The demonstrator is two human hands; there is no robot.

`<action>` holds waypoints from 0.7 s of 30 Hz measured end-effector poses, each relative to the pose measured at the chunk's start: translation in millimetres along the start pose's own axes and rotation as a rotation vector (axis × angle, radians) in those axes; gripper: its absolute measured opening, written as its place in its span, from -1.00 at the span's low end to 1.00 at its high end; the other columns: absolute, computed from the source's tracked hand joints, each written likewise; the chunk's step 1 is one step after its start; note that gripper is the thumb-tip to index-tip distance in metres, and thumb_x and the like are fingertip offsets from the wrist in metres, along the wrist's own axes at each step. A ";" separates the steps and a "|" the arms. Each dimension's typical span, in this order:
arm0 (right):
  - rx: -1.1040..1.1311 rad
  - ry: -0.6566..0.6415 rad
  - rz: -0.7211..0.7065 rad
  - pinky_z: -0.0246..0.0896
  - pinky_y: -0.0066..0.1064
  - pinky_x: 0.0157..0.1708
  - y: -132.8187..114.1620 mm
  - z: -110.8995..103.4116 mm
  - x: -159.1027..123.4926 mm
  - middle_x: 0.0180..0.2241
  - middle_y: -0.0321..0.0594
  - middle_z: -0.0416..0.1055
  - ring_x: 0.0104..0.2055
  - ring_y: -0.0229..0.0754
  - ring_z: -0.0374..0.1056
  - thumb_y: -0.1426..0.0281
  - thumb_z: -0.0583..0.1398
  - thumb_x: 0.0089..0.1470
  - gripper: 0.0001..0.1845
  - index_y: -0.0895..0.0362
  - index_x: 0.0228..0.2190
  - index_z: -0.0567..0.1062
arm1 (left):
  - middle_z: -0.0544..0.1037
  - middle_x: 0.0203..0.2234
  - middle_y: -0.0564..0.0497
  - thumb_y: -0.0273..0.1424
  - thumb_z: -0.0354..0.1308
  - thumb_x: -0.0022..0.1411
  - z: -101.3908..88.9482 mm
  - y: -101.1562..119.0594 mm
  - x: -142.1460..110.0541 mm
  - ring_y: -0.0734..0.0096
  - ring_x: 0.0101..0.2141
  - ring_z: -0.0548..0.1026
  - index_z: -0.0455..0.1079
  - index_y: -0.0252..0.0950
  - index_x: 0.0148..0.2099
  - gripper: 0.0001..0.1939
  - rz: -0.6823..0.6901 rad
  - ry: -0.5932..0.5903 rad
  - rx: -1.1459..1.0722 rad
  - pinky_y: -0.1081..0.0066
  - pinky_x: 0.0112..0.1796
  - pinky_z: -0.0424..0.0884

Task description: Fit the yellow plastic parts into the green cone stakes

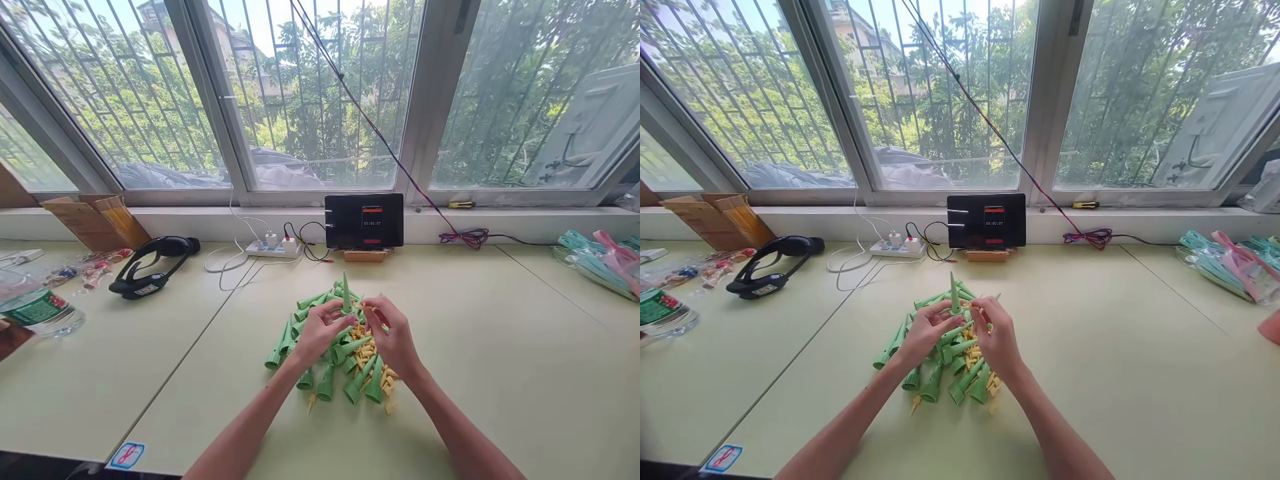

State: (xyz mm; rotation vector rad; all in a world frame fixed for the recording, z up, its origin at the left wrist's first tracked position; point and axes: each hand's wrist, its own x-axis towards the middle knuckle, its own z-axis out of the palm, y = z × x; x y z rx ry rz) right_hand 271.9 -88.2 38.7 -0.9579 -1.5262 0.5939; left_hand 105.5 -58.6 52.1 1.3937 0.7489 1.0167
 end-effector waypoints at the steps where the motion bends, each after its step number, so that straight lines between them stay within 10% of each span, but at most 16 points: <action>1: -0.004 0.005 -0.008 0.28 -0.41 -0.44 -0.1 -0.1 -0.1 -0.30 -0.23 0.36 -0.48 -0.29 0.27 0.37 0.07 0.28 -0.83 0.08 -0.19 0.46 | 0.60 -0.22 -0.07 -0.30 0.36 0.08 0.5 0.1 0.2 0.30 -0.27 0.58 0.51 -0.30 -0.04 -0.62 0.004 0.002 0.002 0.31 -0.13 0.52; 21: -0.099 0.046 0.013 0.38 -0.34 -0.34 0.4 1.0 -2.2 -0.33 -0.18 0.50 -0.37 -0.18 0.41 0.34 0.13 0.24 -0.86 0.11 -0.24 0.47 | 0.59 -0.23 -0.09 -0.23 0.27 0.16 3.4 -5.0 -3.1 0.33 -0.31 0.53 0.50 -0.31 -0.09 -0.67 0.105 0.100 0.277 0.39 -0.30 0.50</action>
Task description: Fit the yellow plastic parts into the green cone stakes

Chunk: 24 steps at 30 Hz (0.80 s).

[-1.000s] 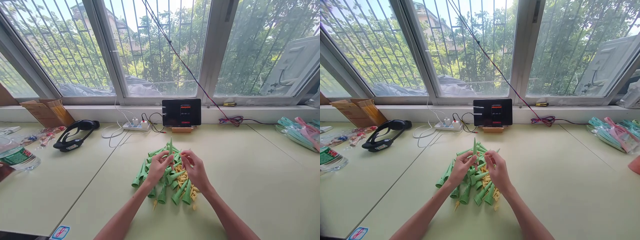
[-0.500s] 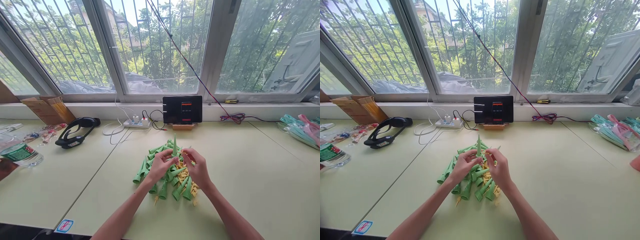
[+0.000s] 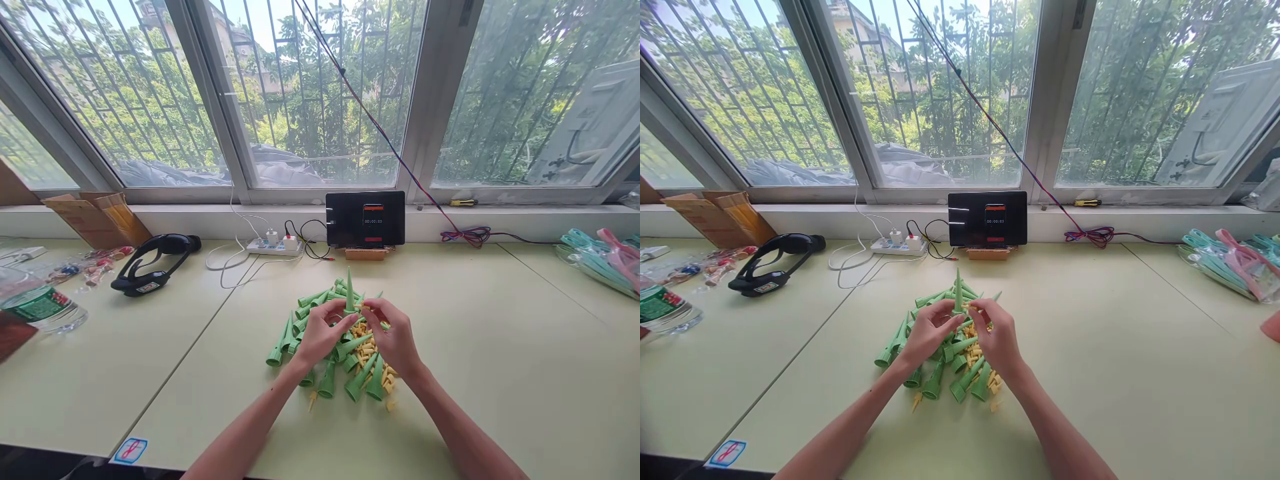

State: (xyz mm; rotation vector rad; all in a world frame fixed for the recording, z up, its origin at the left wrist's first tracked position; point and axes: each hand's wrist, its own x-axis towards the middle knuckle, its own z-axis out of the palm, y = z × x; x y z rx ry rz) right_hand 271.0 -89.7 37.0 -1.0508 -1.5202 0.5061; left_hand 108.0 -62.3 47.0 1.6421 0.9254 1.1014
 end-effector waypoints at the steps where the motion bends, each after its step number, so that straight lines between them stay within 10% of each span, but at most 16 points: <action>1: 0.001 -0.002 -0.004 0.38 -0.35 -0.34 0.4 0.0 0.0 -0.33 -0.19 0.50 -0.37 -0.19 0.41 0.34 0.13 0.24 -0.86 0.11 -0.24 0.47 | 0.59 -0.24 -0.08 -0.23 0.27 0.16 0.0 0.2 -0.5 0.33 -0.30 0.52 0.50 -0.31 -0.09 -0.68 0.017 0.015 0.044 0.38 -0.28 0.50; 10: -0.043 -0.009 -0.023 0.36 -0.36 -0.36 4.4 1.8 -0.8 -0.36 -0.18 0.50 -0.38 -0.18 0.41 0.32 0.12 0.25 -0.83 0.13 -0.27 0.48 | 0.50 -0.43 0.02 -0.23 0.24 0.19 1.0 -3.1 -3.4 0.38 -0.42 0.42 0.46 -0.30 -0.17 -0.75 0.260 0.153 0.465 0.39 -0.33 0.37; 24: -0.033 -0.064 0.049 0.30 -0.36 -0.43 6.3 2.4 -0.4 -0.43 -0.20 0.46 -0.45 -0.18 0.36 0.23 0.10 0.26 -0.76 0.12 -0.31 0.45 | 0.49 -0.42 0.01 -0.21 0.21 0.22 1.6 -4.6 -4.7 0.36 -0.40 0.42 0.46 -0.27 -0.16 -0.76 0.302 0.148 0.510 0.39 -0.31 0.35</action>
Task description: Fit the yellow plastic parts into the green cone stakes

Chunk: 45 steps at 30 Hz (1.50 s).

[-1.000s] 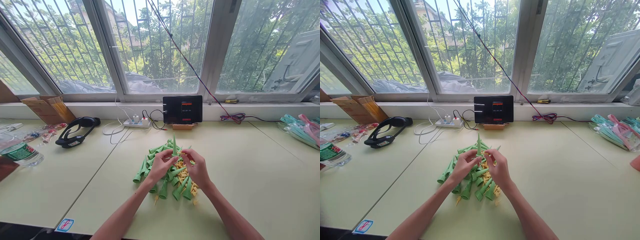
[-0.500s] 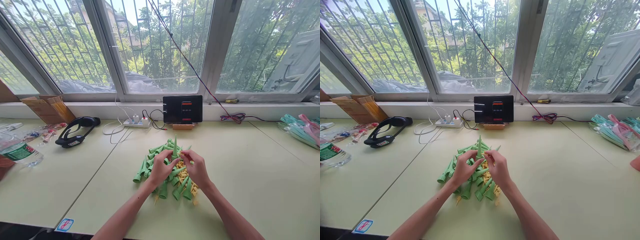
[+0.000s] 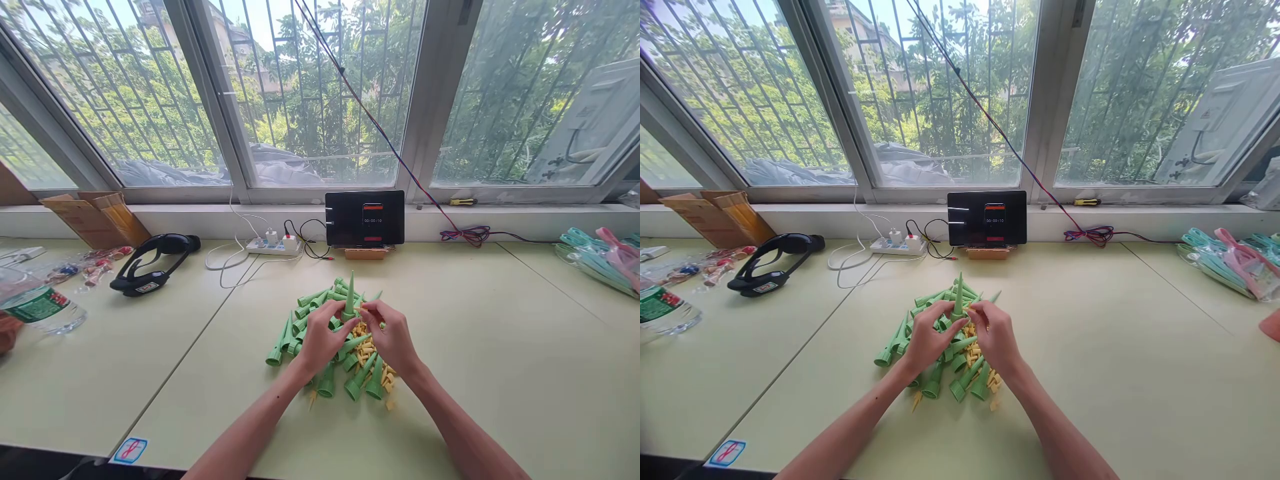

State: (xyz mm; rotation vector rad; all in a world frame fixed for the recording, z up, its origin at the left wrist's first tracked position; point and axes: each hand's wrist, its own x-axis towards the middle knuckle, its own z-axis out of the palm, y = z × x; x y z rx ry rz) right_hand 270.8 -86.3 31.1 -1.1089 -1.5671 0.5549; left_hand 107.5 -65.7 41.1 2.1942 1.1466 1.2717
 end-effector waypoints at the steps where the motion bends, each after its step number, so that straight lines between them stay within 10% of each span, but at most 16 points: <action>1: -0.004 -0.004 0.004 0.28 -0.37 -0.44 0.3 0.0 -0.1 -0.45 -0.21 0.45 -0.46 -0.19 0.34 0.23 0.09 0.26 -0.76 0.12 -0.31 0.45 | 0.49 -0.42 0.01 -0.21 0.21 0.22 0.0 -0.1 -0.2 0.36 -0.40 0.42 0.46 -0.27 -0.16 -0.76 0.005 0.001 -0.001 0.40 -0.31 0.35; 21: -0.148 -0.064 -0.045 -0.13 -0.43 -0.56 6.9 0.7 -1.7 -0.64 -0.40 0.04 -0.58 -0.29 -0.08 0.24 -0.04 0.34 -0.56 0.09 -0.58 0.15 | 0.42 -0.42 0.02 -0.29 0.20 0.25 0.1 -0.1 -2.3 0.37 -0.39 0.38 0.41 -0.26 -0.12 -0.80 0.049 -0.047 0.007 0.40 -0.31 0.34; 33: -0.018 -0.046 -0.003 0.18 -0.42 -0.43 -3.2 -1.9 0.7 -0.36 -0.22 0.40 -0.42 -0.21 0.28 0.27 0.08 0.28 -0.80 0.11 -0.28 0.42 | 0.52 -0.33 -0.01 -0.30 0.21 0.23 0.7 0.2 -0.1 0.33 -0.32 0.45 0.44 -0.27 -0.12 -0.80 -0.010 0.010 -0.002 0.37 -0.25 0.37; 45: -0.098 -0.065 -0.023 0.00 -0.45 -0.50 6.1 -2.0 0.5 -0.54 -0.33 0.24 -0.51 -0.28 0.08 0.34 0.02 0.30 -0.72 0.12 -0.45 0.32 | 0.51 -0.33 -0.01 -0.25 0.22 0.23 3.2 -3.5 -3.6 0.33 -0.32 0.44 0.44 -0.27 -0.10 -0.76 -0.020 -0.048 0.005 0.37 -0.26 0.36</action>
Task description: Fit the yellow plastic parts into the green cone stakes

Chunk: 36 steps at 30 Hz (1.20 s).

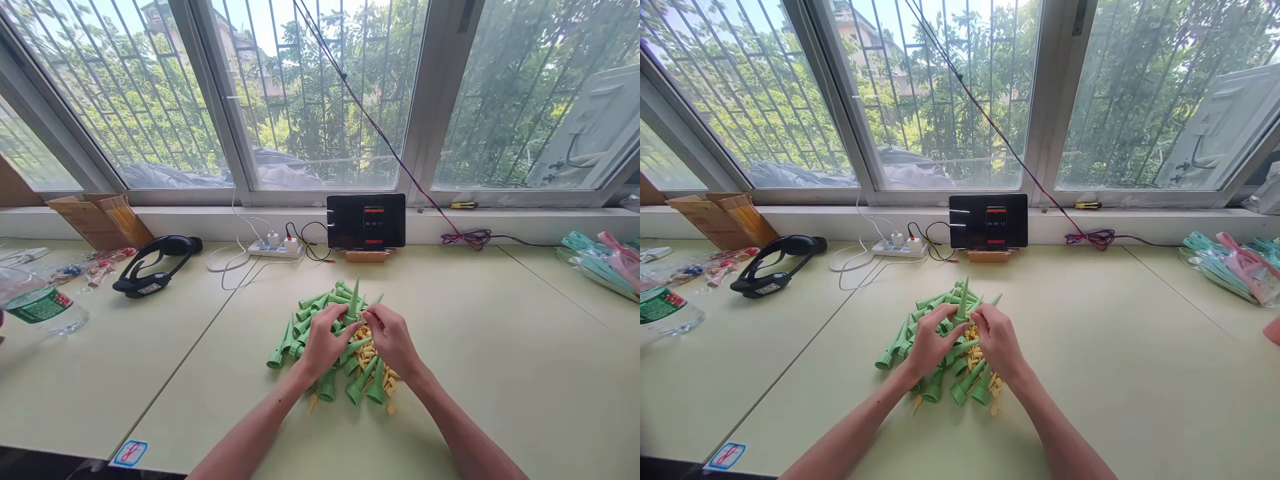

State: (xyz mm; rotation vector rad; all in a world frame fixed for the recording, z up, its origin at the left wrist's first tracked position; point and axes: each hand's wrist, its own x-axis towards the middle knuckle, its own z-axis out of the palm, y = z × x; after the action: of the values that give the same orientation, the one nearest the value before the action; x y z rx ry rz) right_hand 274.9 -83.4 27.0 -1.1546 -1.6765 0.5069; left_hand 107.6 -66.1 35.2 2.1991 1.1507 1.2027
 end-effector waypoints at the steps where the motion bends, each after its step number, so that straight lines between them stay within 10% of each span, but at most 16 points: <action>1: -0.007 -0.001 0.001 -0.01 -0.45 -0.50 0.3 0.2 -0.2 -0.55 -0.34 0.22 -0.52 -0.28 0.07 0.34 0.01 0.31 -0.71 0.12 -0.47 0.30 | 0.50 -0.34 -0.01 -0.25 0.22 0.23 -0.1 -0.1 0.1 0.33 -0.32 0.44 0.44 -0.27 -0.10 -0.76 0.002 -0.003 -0.001 0.37 -0.26 0.36; 13: -0.032 -0.010 0.023 -0.16 -0.43 -0.55 2.3 2.5 -1.0 -0.63 -0.40 0.03 -0.57 -0.31 -0.10 0.27 -0.05 0.34 -0.58 0.10 -0.57 0.08 | 0.48 -0.38 0.01 -0.27 0.25 0.21 -1.9 2.0 1.7 0.35 -0.35 0.41 0.45 -0.29 -0.13 -0.76 0.027 -0.014 -0.031 0.37 -0.28 0.36; 36: 0.054 0.021 0.033 0.02 -0.46 -0.53 -5.0 -2.4 -0.2 -0.57 -0.36 0.23 -0.54 -0.30 0.09 0.28 0.08 0.27 -0.72 0.12 -0.47 0.32 | 0.52 -0.38 0.03 -0.29 0.25 0.20 -0.3 4.6 2.3 0.37 -0.36 0.45 0.44 -0.28 -0.17 -0.80 0.007 -0.001 -0.010 0.39 -0.28 0.37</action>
State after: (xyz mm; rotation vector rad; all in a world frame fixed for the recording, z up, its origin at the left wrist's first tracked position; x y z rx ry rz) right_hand 274.7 -86.4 31.7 -1.1458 -1.6186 0.5554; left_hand 110.2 -67.1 39.5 2.1978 1.1352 1.2072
